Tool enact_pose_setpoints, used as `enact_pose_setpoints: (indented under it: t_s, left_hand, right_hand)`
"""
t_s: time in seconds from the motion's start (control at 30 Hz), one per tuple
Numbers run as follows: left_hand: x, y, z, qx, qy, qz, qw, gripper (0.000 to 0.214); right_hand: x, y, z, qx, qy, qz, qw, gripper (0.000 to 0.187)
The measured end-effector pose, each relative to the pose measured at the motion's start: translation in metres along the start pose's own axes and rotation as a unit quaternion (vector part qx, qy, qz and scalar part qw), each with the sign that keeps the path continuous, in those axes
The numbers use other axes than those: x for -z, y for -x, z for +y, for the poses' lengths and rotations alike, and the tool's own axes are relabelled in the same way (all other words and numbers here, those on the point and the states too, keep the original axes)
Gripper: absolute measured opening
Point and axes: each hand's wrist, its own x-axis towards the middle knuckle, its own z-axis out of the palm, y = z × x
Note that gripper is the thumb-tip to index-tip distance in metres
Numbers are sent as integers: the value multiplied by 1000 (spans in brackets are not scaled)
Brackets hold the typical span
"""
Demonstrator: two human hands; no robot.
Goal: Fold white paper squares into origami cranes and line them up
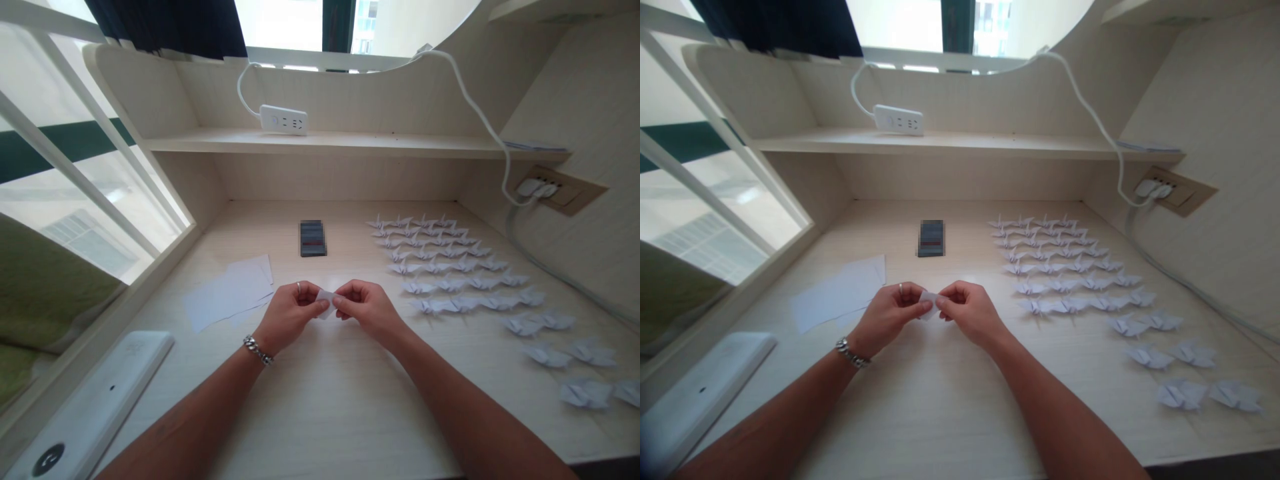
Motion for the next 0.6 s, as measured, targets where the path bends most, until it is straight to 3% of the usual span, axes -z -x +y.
enact_pose_setpoints:
  t_s: [0.27,0.6]
  left_hand:
    - [3,0,2,-13,-6,29,999,17]
    - [0,2,2,-15,-12,-5,1000,19]
  right_hand:
    - [2,1,-2,11,5,-6,1000,21]
    - [0,2,-4,19,7,-3,1000,18]
